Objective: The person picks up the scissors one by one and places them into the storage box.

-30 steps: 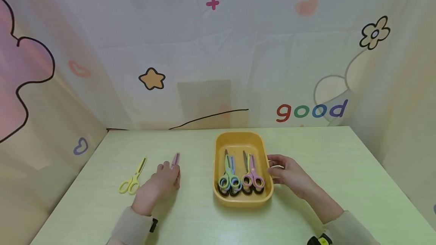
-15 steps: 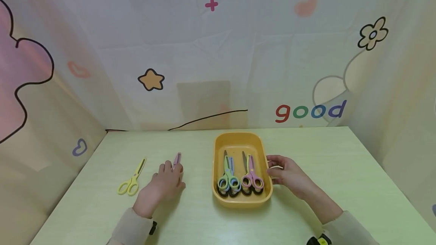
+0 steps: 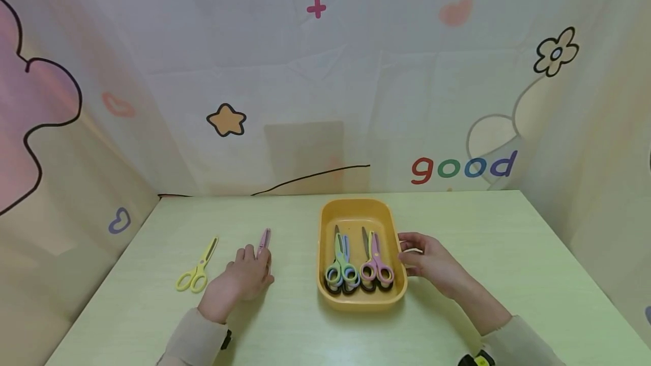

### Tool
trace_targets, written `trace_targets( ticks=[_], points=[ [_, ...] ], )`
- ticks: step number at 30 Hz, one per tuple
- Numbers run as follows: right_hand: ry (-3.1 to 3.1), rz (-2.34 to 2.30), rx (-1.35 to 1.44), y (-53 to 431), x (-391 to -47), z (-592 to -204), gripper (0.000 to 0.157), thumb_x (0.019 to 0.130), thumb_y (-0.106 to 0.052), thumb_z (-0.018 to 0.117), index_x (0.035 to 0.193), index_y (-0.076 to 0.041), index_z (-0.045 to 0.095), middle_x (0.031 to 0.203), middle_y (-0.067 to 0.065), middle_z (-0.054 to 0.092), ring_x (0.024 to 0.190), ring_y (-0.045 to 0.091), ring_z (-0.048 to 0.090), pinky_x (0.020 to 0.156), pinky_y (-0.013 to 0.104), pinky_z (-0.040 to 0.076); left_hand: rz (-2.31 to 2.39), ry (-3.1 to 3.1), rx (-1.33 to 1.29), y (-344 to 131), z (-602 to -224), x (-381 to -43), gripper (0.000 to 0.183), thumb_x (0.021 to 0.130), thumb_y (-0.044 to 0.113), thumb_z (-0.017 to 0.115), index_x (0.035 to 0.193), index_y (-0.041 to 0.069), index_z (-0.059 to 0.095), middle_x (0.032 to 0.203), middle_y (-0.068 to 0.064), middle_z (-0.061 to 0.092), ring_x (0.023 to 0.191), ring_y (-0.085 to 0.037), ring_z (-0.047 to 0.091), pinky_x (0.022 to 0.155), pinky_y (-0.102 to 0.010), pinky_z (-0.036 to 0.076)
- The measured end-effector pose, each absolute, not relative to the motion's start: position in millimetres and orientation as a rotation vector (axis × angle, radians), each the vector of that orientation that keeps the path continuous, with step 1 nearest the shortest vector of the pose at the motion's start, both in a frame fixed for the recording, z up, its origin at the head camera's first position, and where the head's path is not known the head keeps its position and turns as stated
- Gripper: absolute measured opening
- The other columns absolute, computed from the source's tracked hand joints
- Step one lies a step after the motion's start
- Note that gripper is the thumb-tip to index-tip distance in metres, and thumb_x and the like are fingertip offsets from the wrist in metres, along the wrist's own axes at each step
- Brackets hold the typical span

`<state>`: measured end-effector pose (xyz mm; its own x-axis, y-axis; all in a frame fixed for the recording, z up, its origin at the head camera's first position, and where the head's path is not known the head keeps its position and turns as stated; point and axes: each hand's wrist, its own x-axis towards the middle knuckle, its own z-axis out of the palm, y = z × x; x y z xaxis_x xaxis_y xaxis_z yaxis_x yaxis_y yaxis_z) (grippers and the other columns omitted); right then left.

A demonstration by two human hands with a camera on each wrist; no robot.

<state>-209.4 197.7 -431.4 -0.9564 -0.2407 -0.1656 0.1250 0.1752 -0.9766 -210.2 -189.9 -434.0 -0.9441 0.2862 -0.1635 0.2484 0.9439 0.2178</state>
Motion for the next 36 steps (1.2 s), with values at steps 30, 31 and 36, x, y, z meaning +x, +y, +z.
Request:
trace_targets(
  ticks=[30,31,36],
  points=[
    [2.131,-1.885,-0.145,198,-207,-431,0.056,0.100,0.000,0.056,0.148,0.016,0.033,0.124,0.024,0.046,0.099,0.024,0.058,0.078,0.034,0.059,0.523,2.994,0.512,-179,-430,-213,0.009,0.095,0.013,0.057,0.103,0.009,0.054,0.097,-0.019,0.046,0.088,-0.034,0.044,0.072,-0.048,0.046],
    [2.132,-1.884,-0.147,198,-207,-431,0.056,0.100,0.000,0.056,0.148,0.016,0.033,0.124,0.024,0.046,0.099,0.025,0.058,0.079,0.034,0.059,0.529,3.003,0.521,-178,-430,-213,0.010,0.095,0.013,0.057,0.103,0.009,0.054,0.096,-0.018,0.046,0.087,-0.034,0.044,0.072,-0.048,0.046],
    [2.141,-1.882,-0.134,198,-208,-431,0.055,0.100,0.000,0.056,0.148,0.015,0.034,0.123,0.023,0.047,0.099,0.025,0.057,0.079,0.034,0.059,0.561,3.059,0.549,-173,-430,-213,0.012,0.094,0.015,0.057,0.104,0.008,0.056,0.094,-0.017,0.048,0.084,-0.033,0.046,0.071,-0.048,0.046]
  ],
)
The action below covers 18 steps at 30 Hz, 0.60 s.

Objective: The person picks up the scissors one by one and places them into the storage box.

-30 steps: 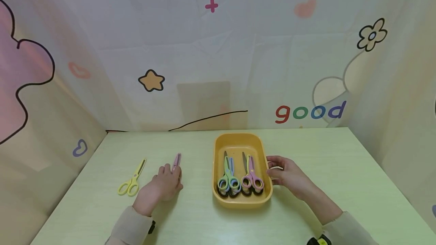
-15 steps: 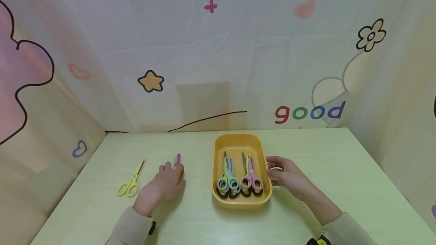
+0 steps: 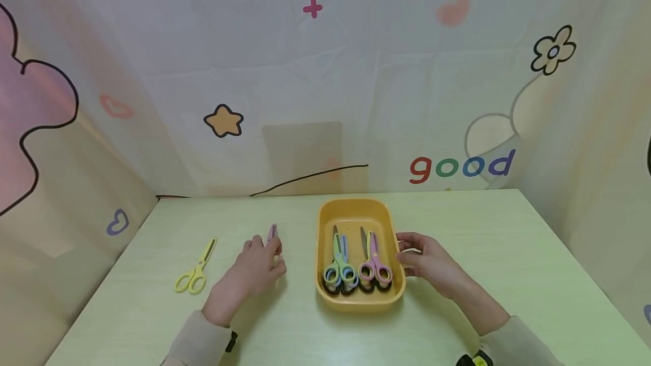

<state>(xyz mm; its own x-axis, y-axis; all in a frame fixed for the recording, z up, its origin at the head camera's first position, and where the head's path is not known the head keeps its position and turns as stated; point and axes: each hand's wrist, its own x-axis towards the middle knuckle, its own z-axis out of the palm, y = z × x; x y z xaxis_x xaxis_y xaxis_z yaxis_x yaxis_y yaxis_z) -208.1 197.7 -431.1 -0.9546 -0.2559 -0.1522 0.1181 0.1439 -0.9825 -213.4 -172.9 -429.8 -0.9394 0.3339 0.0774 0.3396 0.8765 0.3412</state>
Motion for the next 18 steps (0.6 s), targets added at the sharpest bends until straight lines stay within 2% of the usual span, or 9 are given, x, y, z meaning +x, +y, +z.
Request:
trace_targets(
  ticks=[18],
  points=[
    [2.164,-1.857,-0.140,198,-207,-431,0.055,0.100,0.000,0.056,0.148,0.014,0.034,0.124,0.023,0.047,0.101,0.026,0.057,0.080,0.035,0.059,-0.633,-2.809,-0.659,-150,-415,-199,0.016,0.093,0.012,0.061,0.105,0.005,0.053,0.089,-0.017,0.045,0.078,-0.033,0.046,0.068,-0.048,0.048]
  ],
)
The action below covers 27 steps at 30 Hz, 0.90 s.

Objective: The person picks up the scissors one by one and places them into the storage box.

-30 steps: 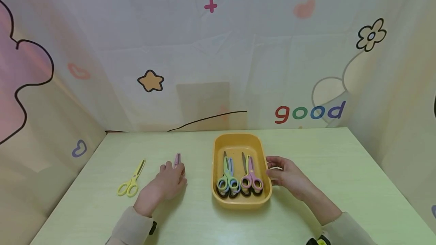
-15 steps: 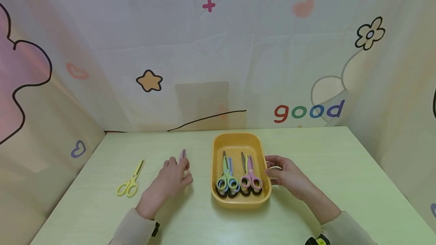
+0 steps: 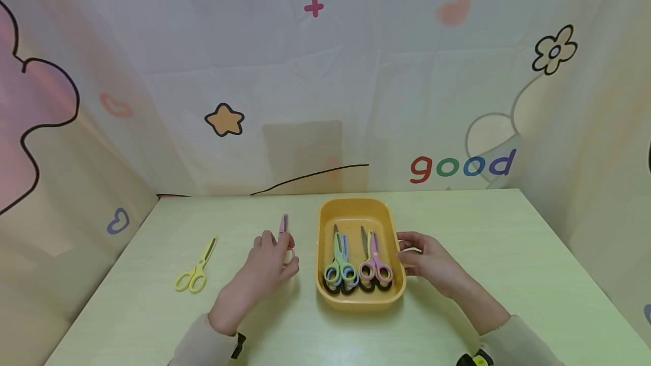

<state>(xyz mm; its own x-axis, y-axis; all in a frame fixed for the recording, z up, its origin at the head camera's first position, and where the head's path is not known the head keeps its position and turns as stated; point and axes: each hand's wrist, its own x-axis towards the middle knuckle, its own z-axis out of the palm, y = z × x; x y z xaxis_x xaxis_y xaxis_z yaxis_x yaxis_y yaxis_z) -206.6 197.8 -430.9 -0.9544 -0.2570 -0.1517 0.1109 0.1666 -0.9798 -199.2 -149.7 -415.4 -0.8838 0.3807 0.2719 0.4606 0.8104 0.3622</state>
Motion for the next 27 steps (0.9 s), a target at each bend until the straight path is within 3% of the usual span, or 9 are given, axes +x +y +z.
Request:
trace_targets(
  ticks=[27],
  points=[
    [2.162,-1.871,-0.166,198,-207,-432,0.055,0.100,-0.001,0.058,0.147,0.015,0.035,0.121,0.022,0.048,0.099,0.024,0.057,0.079,0.035,0.059,-0.599,-2.778,-0.928,-97,-397,-186,0.020,0.101,0.017,0.058,0.115,0.004,0.052,0.091,-0.012,0.041,0.084,-0.028,0.043,0.071,-0.040,0.045]
  ],
)
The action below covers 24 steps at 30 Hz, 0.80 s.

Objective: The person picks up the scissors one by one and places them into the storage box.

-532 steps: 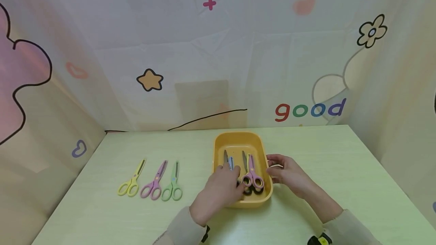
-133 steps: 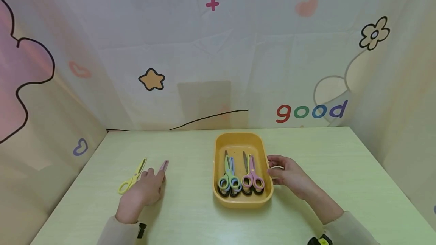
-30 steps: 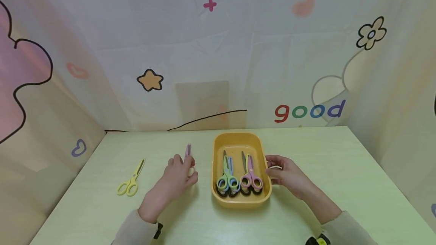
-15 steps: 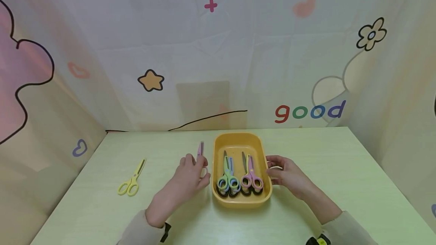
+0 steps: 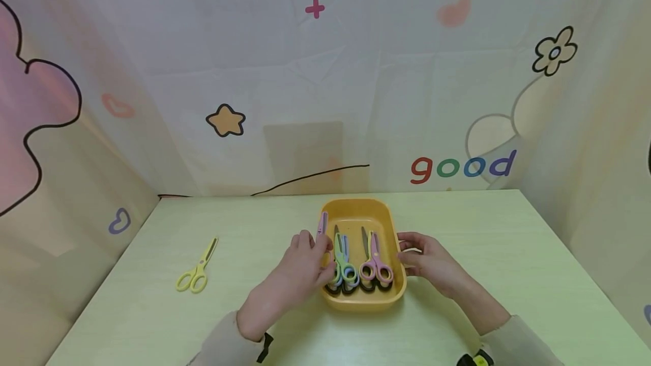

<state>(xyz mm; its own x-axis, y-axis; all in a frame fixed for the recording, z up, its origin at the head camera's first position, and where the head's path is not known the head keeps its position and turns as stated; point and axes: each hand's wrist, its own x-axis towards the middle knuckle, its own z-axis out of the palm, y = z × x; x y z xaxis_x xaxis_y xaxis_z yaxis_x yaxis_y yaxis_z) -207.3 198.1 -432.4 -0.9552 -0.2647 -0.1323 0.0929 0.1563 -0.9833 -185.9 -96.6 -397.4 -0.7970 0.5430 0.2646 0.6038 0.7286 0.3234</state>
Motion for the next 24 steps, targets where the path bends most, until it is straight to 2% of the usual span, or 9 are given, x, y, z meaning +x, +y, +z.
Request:
trace_targets(
  ticks=[13,24],
  points=[
    [2.151,-1.869,-0.152,198,-207,-431,0.054,0.100,-0.001,0.057,0.148,0.015,0.035,0.123,0.023,0.048,0.100,0.025,0.057,0.080,0.035,0.059,-0.618,-2.789,-0.946,-72,-397,-186,0.023,0.103,0.018,0.062,0.117,0.002,0.053,0.092,-0.013,0.041,0.085,-0.025,0.041,0.069,-0.035,0.045],
    [2.145,-1.871,-0.161,198,-207,-431,0.055,0.101,0.000,0.057,0.148,0.015,0.034,0.124,0.023,0.047,0.100,0.025,0.057,0.080,0.035,0.059,-0.441,-2.856,-0.929,-51,-404,-185,0.031,0.106,0.028,0.058,0.123,0.002,0.052,0.098,-0.019,0.047,0.087,-0.025,0.045,0.072,-0.036,0.049]
  ],
)
